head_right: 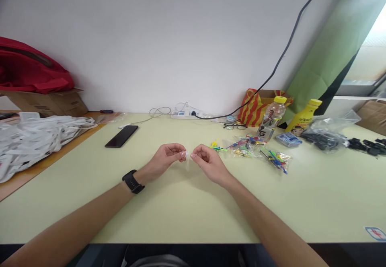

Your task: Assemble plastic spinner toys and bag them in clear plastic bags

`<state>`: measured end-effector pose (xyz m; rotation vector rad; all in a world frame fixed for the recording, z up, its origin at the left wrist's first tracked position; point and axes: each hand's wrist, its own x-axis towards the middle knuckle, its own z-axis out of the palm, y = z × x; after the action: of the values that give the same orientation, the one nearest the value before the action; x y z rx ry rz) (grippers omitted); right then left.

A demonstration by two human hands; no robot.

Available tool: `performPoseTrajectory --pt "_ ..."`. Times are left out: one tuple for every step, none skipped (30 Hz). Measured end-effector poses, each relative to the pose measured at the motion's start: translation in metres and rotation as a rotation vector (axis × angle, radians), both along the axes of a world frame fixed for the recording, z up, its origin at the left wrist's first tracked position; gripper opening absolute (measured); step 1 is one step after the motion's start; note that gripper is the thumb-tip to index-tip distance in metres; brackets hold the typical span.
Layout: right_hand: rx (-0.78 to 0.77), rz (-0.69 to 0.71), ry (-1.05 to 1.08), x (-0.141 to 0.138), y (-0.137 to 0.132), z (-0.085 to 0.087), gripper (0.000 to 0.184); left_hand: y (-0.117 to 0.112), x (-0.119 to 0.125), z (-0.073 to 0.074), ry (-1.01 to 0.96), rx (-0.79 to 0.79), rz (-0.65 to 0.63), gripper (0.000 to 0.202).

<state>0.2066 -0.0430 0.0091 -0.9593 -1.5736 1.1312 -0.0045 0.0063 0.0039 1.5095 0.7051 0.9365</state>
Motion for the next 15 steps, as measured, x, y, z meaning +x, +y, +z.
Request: performPoseTrajectory --pt "0.006 0.007 -0.010 -0.0005 0.0000 -0.0007 0.031 -0.0003 0.0001 0.0001 0.003 0.001 0.000 0.027" --pt "0.011 0.011 -0.017 -0.0008 0.0001 -0.0012 0.030 -0.0005 0.0002 0.0002 0.004 0.000 0.001 0.027" --pt "0.014 0.012 -0.023 -0.0009 0.0003 -0.0016 0.030 -0.0008 0.0002 0.0004 0.005 -0.002 0.001 0.028" --pt "0.016 0.011 -0.027 -0.0009 0.0004 -0.0018 0.030 -0.0010 0.0001 0.0005 0.005 -0.005 0.002 0.028" --pt "0.019 0.007 -0.030 -0.0007 0.0006 -0.0019 0.030 -0.0011 0.0000 0.0007 0.006 -0.008 0.002 0.028" --pt "0.022 0.002 -0.029 -0.0004 0.0009 -0.0018 0.030 -0.0013 -0.0001 0.0009 0.006 -0.012 0.002 0.028" --pt "0.026 -0.006 -0.026 0.0001 0.0012 -0.0018 0.030 -0.0014 -0.0003 0.0011 0.007 -0.015 0.003 0.028" --pt "0.028 -0.018 -0.023 0.0008 0.0018 -0.0018 0.030 -0.0013 -0.0004 0.0010 0.007 -0.016 0.006 0.028" --pt "0.027 -0.035 -0.017 0.0016 0.0025 -0.0020 0.030 -0.0011 -0.0005 0.0007 0.006 -0.018 0.010 0.028" --pt "0.022 -0.056 -0.010 0.0025 0.0034 -0.0023 0.030 -0.0007 -0.0006 0.0001 0.005 -0.021 0.016 0.028" --pt "0.014 -0.083 -0.001 0.0034 0.0044 -0.0028 0.030 0.0001 -0.0006 -0.0009 0.003 -0.027 0.025 0.029" --pt "0.006 -0.114 0.009 0.0042 0.0054 -0.0033 0.030 0.0011 -0.0005 -0.0023 0.000 -0.037 0.036 0.030" --pt "0.001 -0.149 0.021 0.0049 0.0064 -0.0038 0.030 0.0024 -0.0004 -0.0039 -0.008 -0.051 0.049 0.032" --pt "-0.001 -0.183 0.035 0.0055 0.0074 -0.0042 0.031 0.0039 -0.0003 -0.0056 -0.019 -0.069 0.063 0.034" --pt "-0.001 -0.216 0.050 0.0061 0.0083 -0.0043 0.031 0.0056 -0.0003 -0.0072 -0.036 -0.090 0.078 0.036"
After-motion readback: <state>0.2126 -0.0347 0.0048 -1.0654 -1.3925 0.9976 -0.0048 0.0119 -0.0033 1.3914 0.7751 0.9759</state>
